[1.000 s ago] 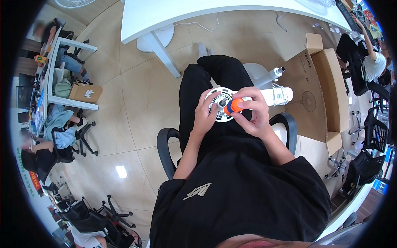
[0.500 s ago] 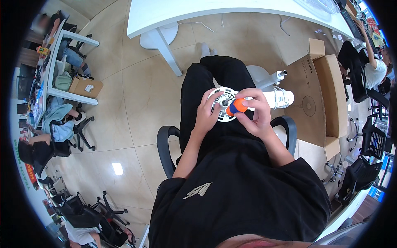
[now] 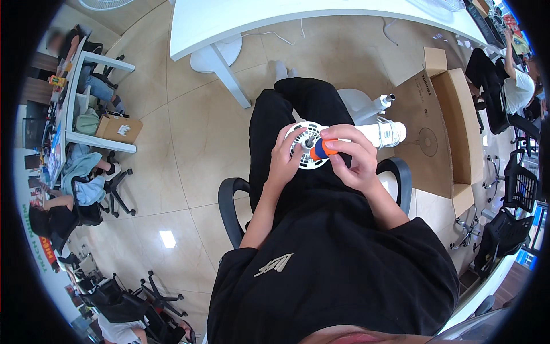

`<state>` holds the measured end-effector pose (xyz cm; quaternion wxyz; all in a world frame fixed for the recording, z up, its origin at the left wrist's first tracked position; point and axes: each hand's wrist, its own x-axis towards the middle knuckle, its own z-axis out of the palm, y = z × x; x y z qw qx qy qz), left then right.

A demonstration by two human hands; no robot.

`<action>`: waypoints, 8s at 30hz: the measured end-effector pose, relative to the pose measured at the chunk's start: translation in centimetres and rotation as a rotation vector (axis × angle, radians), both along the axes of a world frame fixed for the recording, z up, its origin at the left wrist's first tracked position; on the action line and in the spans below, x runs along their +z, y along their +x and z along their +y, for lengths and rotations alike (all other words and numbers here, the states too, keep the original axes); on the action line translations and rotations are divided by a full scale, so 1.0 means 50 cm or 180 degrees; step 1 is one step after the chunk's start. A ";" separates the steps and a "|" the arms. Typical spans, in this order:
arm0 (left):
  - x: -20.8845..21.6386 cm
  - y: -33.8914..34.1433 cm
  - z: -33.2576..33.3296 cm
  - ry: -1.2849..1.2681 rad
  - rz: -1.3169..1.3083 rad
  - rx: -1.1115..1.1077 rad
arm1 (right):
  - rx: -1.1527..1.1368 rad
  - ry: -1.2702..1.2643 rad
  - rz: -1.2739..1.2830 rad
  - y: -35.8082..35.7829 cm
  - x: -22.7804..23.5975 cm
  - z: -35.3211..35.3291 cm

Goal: The person is assembling or disassembling a fan motor, using a screwdriver to tighten components.

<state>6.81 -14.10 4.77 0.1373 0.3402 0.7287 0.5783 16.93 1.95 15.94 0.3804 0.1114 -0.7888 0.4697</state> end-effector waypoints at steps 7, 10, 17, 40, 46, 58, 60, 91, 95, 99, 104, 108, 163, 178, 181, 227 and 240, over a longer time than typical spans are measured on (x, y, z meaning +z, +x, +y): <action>0.000 -0.001 0.001 -0.0043 0.0057 0.0026 | -0.0057 -0.0110 0.0088 0.003 -0.027 -0.002; -0.006 -0.002 0.001 0.0018 0.0104 0.0025 | -0.0014 -0.0072 0.0053 -0.001 0.002 -0.003; -0.002 0.004 0.003 0.0056 0.0025 0.0079 | 0.0213 -0.0127 -0.0280 -0.001 0.003 0.002; -0.001 0.001 0.000 -0.0023 0.0001 0.0049 | -0.0234 -0.0065 -0.0092 0.011 -0.013 0.009; 0.000 0.002 0.001 -0.0048 -0.0018 0.0043 | 0.0016 -0.0039 -0.0148 0.010 0.005 0.016; 0.000 0.001 0.002 0.0003 0.0001 0.0052 | -0.0057 -0.0015 -0.0162 0.007 -0.013 0.012; 0.002 0.001 0.001 0.0006 -0.0003 0.0042 | 0.0031 -0.0005 -0.0190 0.008 0.007 0.010; -0.018 -0.008 0.041 -0.0138 0.0227 -0.0542 | -0.0606 0.0095 -0.0073 0.048 -0.007 0.013; -0.020 -0.010 0.068 -0.0087 0.0198 -0.0798 | -0.0479 -0.0122 -0.0029 0.073 0.001 0.018; -0.034 -0.012 0.091 -0.0155 0.0247 -0.0931 | -0.0484 -0.0010 -0.0195 0.096 -0.011 0.027; -0.017 -0.003 0.108 -0.0098 0.0324 -0.1085 | -0.0970 -0.0053 -0.0107 0.107 -0.016 0.022; -0.020 0.000 0.118 -0.0105 0.0372 -0.1185 | -0.1181 -0.0035 -0.0199 0.122 -0.011 0.022; -0.034 -0.011 0.001 -0.0018 0.0013 0.0093 | 0.0390 -0.0183 -0.0248 -0.016 -0.039 0.006; -0.038 -0.002 0.000 0.0054 -0.0004 0.0073 | 0.0256 0.0071 -0.0417 -0.006 -0.030 0.000; -0.038 -0.005 0.000 0.0067 0.0028 0.0046 | 0.0428 -0.0009 -0.0393 -0.012 -0.008 0.003; -0.010 -0.010 0.041 0.0035 0.0150 -0.0327 | -0.0536 0.0062 -0.0169 0.026 0.000 0.015; -0.010 -0.009 0.041 -0.0030 0.0139 -0.0310 | -0.0150 0.0086 -0.0547 0.035 0.004 0.024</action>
